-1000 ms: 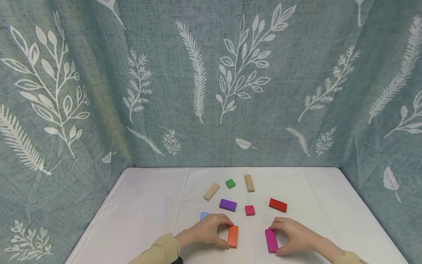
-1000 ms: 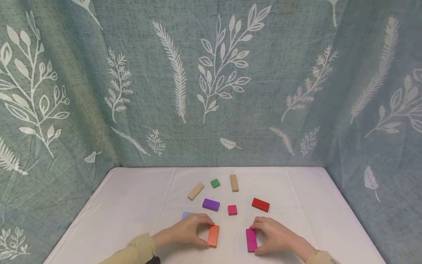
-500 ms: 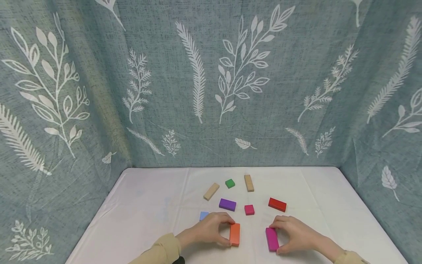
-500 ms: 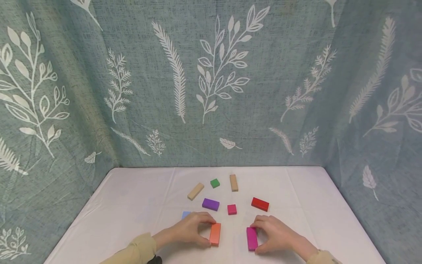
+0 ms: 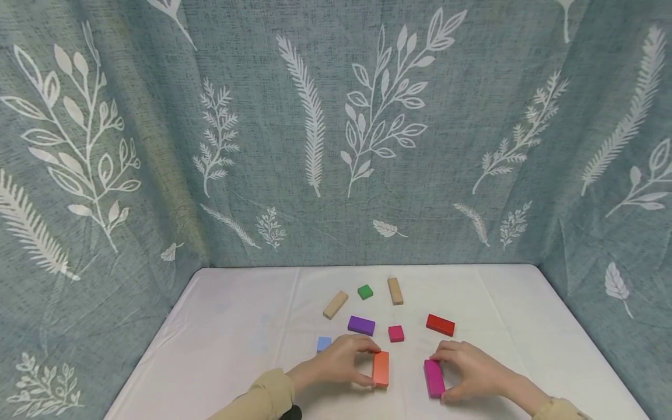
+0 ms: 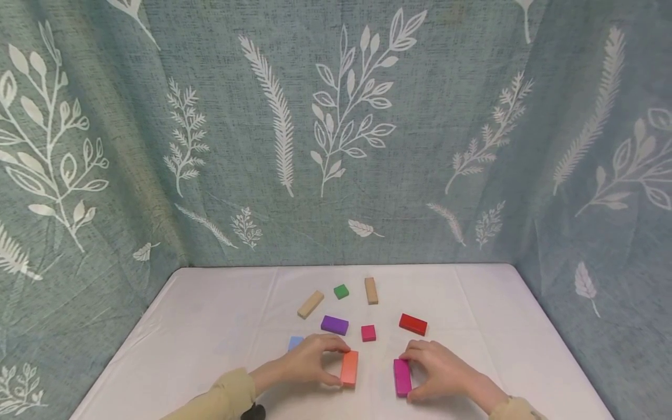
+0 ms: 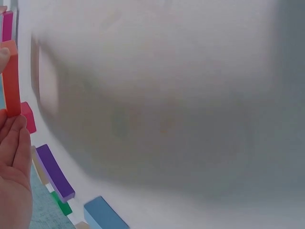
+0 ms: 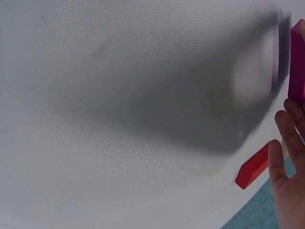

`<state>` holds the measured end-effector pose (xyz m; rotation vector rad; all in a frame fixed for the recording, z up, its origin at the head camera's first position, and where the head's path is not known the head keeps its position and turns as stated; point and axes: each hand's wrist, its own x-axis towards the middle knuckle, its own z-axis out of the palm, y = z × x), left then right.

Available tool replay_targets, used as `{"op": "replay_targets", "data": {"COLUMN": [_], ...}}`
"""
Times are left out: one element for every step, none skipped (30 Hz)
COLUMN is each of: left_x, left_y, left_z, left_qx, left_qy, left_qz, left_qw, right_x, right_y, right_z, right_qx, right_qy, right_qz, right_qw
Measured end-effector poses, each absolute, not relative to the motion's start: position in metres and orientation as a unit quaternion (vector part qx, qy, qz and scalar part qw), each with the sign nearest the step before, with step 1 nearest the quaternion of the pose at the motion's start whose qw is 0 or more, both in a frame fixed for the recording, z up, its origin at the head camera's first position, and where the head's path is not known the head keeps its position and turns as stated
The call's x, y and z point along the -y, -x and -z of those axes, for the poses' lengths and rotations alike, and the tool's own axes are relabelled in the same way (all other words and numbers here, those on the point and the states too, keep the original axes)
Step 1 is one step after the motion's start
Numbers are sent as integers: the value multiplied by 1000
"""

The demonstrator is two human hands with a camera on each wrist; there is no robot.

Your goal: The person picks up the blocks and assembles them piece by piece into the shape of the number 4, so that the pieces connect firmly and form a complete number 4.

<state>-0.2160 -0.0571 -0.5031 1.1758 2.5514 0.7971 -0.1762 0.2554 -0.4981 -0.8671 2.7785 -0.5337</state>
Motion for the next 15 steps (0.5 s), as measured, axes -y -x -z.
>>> {"op": "replay_targets", "data": {"left_x": [56,55,53,52,50,49,47,46,45,43,42,40,39,38,36], "left_y": [216,216,216,216,217,217,217,218,218,219,219,220,220,220,221], "left_z": [503,503,503,503,503,502,502,502,502,502,502,502,502,502,502], "left_qx": [-866,-864,-862,-859,-857,-855,-854,-853,-853,-852,-852,-852,-853,-854,-855], "left_qy": [-405,-408,-414,-420,-424,-427,-429,-431,-432,-432,-432,-432,-431,-429,-426], "left_qz": [-273,-275,-276,-277,-279,-280,-281,-282,-282,-283,-284,-284,-285,-285,-286], "left_qw": [108,104,99,94,90,88,85,84,83,82,81,80,78,77,76], "right_x": [-256,-256,-256,-257,-257,-258,-258,-259,-259,-259,-259,-259,-260,-260,-260], "right_y": [176,176,177,177,177,177,177,177,177,177,177,177,177,177,177], "right_z": [498,498,498,498,498,498,498,498,498,498,498,497,497,497,497], "right_qx": [-935,-935,-936,-936,-936,-936,-936,-937,-937,-937,-937,-938,-938,-939,-939], "right_qy": [290,289,287,286,286,287,289,290,291,291,292,291,291,289,288], "right_qz": [180,181,181,181,181,180,179,178,176,174,173,172,171,171,171], "right_qw": [92,92,93,93,93,91,88,86,84,82,80,79,78,80,80]}}
